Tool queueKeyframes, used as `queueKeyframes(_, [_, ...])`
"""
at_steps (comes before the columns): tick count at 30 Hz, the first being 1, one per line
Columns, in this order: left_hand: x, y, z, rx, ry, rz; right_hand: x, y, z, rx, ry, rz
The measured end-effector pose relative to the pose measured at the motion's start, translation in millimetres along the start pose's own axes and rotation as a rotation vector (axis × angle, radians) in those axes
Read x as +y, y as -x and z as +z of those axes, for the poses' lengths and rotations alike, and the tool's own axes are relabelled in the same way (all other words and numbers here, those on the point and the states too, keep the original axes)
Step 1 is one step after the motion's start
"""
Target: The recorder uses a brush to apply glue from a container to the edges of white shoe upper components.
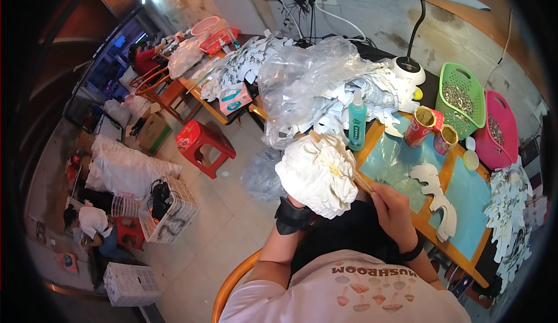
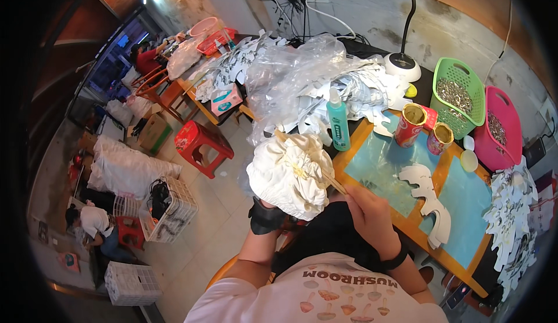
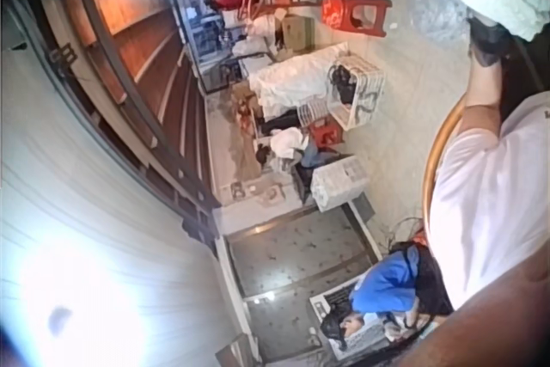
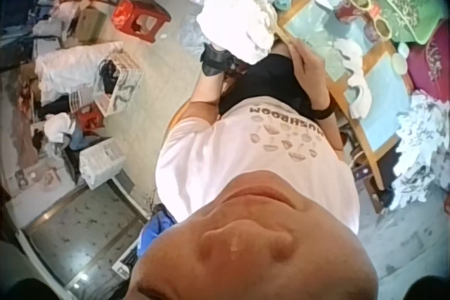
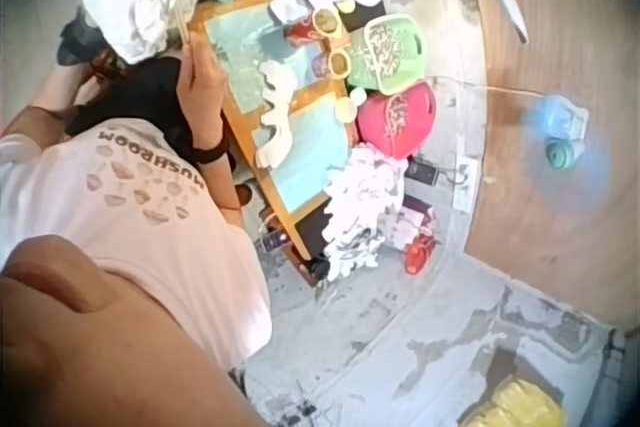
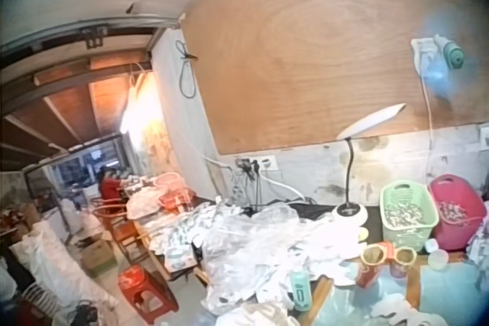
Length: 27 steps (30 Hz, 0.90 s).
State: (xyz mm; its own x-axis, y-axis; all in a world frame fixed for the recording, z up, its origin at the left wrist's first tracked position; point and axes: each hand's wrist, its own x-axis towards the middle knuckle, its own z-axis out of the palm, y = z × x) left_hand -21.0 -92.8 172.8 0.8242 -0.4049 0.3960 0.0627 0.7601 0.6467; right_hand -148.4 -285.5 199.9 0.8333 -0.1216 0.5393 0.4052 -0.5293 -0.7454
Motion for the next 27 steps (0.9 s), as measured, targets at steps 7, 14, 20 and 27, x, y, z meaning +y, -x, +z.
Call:
queueKeyframes(7, [3.5,3.3,23.1,0.095,-0.113,-0.002,1.7,12.8,-0.1,-0.059,-0.298,0.288])
queueKeyframes(14, [-2.4,7.1,15.3,0.074,-0.197,0.024,-1.1,-6.5,-31.0,0.046,-0.832,0.511])
queueKeyframes(20, [-13.9,18.4,5.3,0.205,0.101,-0.078,-1.4,6.4,-26.6,-0.136,-0.718,0.499])
queueKeyframes(27, [-25.7,29.4,-45.6,0.177,-0.254,-0.136,-1.0,8.6,-17.5,-0.358,-0.583,0.429])
